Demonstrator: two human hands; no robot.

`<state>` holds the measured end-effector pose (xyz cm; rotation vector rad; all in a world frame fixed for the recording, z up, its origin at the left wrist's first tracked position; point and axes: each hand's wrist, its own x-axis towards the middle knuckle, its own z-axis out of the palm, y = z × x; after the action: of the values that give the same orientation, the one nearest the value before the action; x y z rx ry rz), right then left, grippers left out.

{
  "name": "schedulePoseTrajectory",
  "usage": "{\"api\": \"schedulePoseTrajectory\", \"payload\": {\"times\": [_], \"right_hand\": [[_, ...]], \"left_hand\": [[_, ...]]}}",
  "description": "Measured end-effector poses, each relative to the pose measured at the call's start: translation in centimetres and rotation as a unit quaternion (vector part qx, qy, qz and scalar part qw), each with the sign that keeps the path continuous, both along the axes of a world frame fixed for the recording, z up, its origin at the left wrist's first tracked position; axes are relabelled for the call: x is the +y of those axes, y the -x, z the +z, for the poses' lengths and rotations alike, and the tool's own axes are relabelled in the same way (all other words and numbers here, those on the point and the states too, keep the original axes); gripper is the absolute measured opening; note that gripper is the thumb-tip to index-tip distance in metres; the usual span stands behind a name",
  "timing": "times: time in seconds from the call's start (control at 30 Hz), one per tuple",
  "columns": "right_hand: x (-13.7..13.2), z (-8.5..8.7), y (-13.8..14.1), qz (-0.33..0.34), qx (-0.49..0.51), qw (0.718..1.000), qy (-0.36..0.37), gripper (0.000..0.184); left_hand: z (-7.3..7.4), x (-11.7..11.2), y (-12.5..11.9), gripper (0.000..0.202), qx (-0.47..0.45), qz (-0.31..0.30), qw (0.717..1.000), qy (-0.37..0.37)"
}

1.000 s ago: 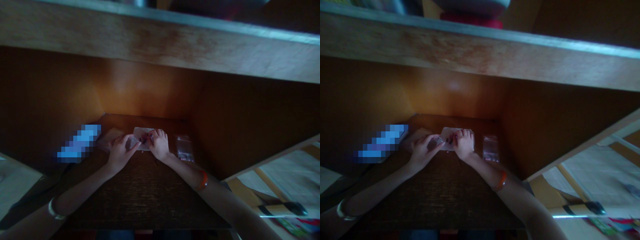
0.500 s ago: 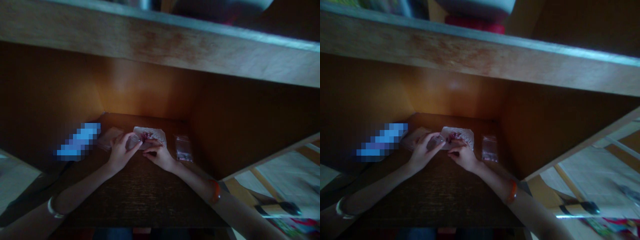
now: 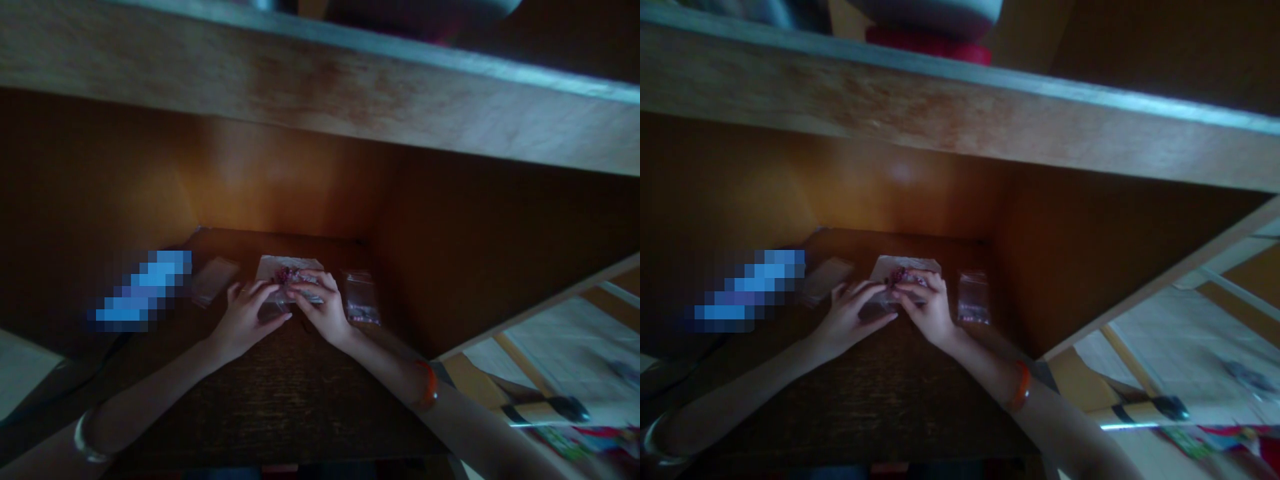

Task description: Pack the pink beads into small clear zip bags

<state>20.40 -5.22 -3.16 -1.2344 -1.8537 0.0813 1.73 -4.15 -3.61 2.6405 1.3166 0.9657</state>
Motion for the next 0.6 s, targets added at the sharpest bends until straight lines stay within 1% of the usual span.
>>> {"api": "schedulePoseTrajectory", "payload": {"times": [0.07, 0.13, 0.2, 0.27, 0.37, 0.5, 0.6], "right_hand": [[-0.1, 0.0, 0.1, -0.011, -0.040, 0.999, 0.014, 0.021], [0.0, -0.2, 0.2, -0.037, -0.093, 0.994, 0.036, 0.028], [0.2, -0.6, 0.2, -0.061, -0.151, 0.984, 0.066, 0.037], [0.5, -1.1, 0.0, -0.069, -0.196, 0.973, 0.097, 0.042], [1.0, -1.6, -0.4, -0.055, -0.222, 0.967, 0.108, 0.035], [1.5, -1.4, -0.9, -0.041, -0.218, 0.973, 0.069, 0.021], [1.6, -1.2, -1.0, -0.049, -0.201, 0.977, 0.053, 0.018]], "left_hand": [[0.1, -0.1, -0.1, 0.036, -0.012, 0.004, 1.000, 0.003], [0.3, 0.0, -0.1, 0.033, -0.033, 0.015, 0.999, 0.015], [0.6, 0.2, 0.0, 0.031, -0.062, 0.033, 0.997, 0.028], [0.7, 0.3, 0.0, 0.027, -0.091, 0.054, 0.994, 0.040], [0.9, 0.4, 0.1, 0.024, -0.124, 0.075, 0.988, 0.055], [1.1, 0.4, 0.1, 0.024, -0.159, 0.074, 0.984, 0.045], [1.2, 0.3, 0.1, 0.024, -0.171, 0.061, 0.983, 0.038]]}}
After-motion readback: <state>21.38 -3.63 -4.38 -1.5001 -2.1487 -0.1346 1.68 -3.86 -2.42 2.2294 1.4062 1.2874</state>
